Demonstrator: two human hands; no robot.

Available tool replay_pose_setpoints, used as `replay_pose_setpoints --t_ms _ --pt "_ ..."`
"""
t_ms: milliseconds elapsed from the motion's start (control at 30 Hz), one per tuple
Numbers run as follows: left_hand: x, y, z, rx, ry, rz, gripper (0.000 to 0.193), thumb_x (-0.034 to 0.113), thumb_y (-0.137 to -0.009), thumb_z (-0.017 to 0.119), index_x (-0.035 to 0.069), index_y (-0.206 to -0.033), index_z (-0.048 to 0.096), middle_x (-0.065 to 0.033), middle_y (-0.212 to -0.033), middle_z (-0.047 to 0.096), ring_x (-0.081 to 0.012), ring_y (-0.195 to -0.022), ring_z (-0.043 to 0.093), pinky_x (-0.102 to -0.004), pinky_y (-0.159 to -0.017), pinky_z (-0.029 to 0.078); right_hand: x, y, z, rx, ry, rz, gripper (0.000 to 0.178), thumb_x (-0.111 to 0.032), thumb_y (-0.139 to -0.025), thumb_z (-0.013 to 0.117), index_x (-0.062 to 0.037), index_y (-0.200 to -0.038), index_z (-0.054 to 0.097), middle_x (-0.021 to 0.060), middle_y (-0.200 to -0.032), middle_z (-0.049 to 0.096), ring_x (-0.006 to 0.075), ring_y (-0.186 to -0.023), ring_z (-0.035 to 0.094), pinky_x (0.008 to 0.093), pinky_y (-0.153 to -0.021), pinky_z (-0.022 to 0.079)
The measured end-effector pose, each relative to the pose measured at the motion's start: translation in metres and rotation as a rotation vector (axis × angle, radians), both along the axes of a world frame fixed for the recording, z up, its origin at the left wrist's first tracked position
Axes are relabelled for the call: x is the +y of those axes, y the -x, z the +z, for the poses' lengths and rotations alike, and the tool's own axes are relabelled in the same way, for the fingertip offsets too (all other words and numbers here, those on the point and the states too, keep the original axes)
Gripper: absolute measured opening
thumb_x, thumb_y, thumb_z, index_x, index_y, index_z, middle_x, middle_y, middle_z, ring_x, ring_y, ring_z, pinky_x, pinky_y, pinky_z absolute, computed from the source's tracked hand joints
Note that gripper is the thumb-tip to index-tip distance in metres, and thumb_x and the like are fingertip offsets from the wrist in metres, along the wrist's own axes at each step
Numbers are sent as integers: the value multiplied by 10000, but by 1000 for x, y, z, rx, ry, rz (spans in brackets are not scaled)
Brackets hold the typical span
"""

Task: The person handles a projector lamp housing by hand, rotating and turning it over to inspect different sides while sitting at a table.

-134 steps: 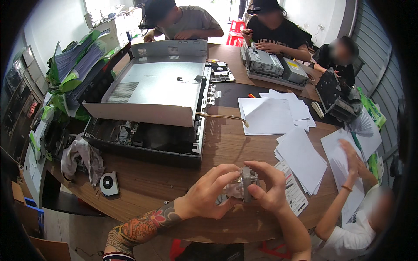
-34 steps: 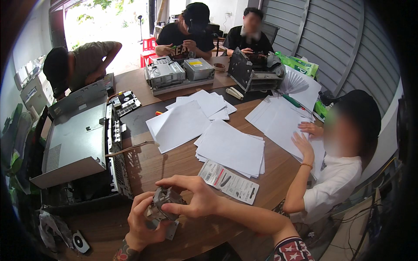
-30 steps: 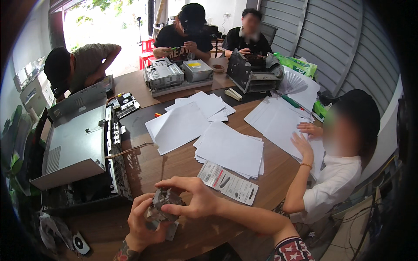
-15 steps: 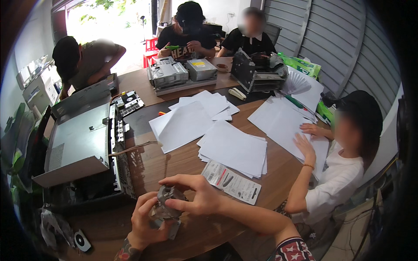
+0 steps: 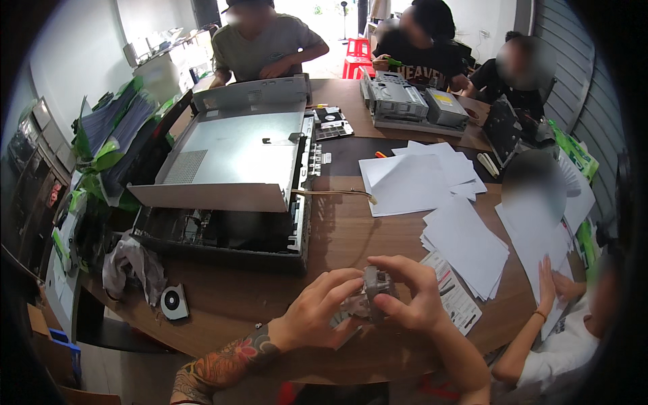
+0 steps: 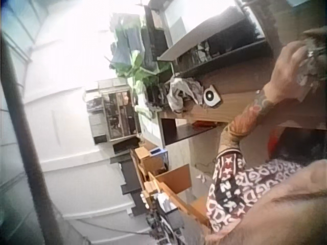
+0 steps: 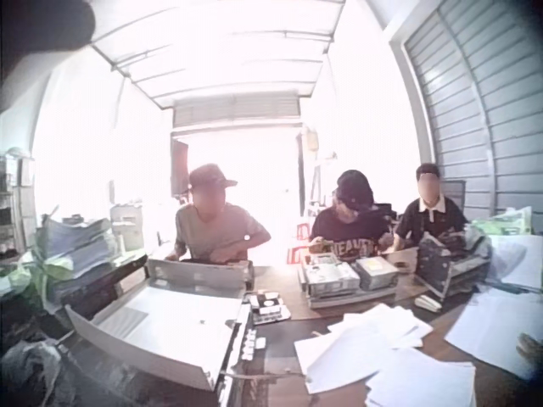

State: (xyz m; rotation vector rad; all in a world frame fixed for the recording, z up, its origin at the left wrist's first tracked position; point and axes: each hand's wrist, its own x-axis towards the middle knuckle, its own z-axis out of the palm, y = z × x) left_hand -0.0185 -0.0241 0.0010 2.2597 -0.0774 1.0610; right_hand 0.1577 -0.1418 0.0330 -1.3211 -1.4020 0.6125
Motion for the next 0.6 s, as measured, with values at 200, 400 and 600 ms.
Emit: replay_pose_setpoints --t_ms 200,400,600 --pt "0 -1 2 -25 -11 1 744 49 -624 788 10 -1280 439 -225 -1190 542 -380 -970 599 -410 -805 519 3 -1 -11 17 -61 -28 520 -208 -758 758 25 -1197 606 142 -990 673 194 -888 665 298 -807 524" --pt "-1 -2 1 -43 -1 1 724 52 -628 789 7 -1267 452 -224 -1181 547 -377 -969 603 -410 -805 518 -1 1 -5 72 37 -21 586 -295 -781 712 77 -1211 573 144 -1052 642 214 -1007 631 325 -902 482" --pt "-2 -3 1 -44 -5 10 723 73 -634 803 2 -1263 455 -222 -1163 558 -380 -955 609 -406 -801 522 1 0 -10 142 -37 -43 515 -196 -764 744 41 -1198 600 157 -1007 671 209 -942 663 311 -847 519"
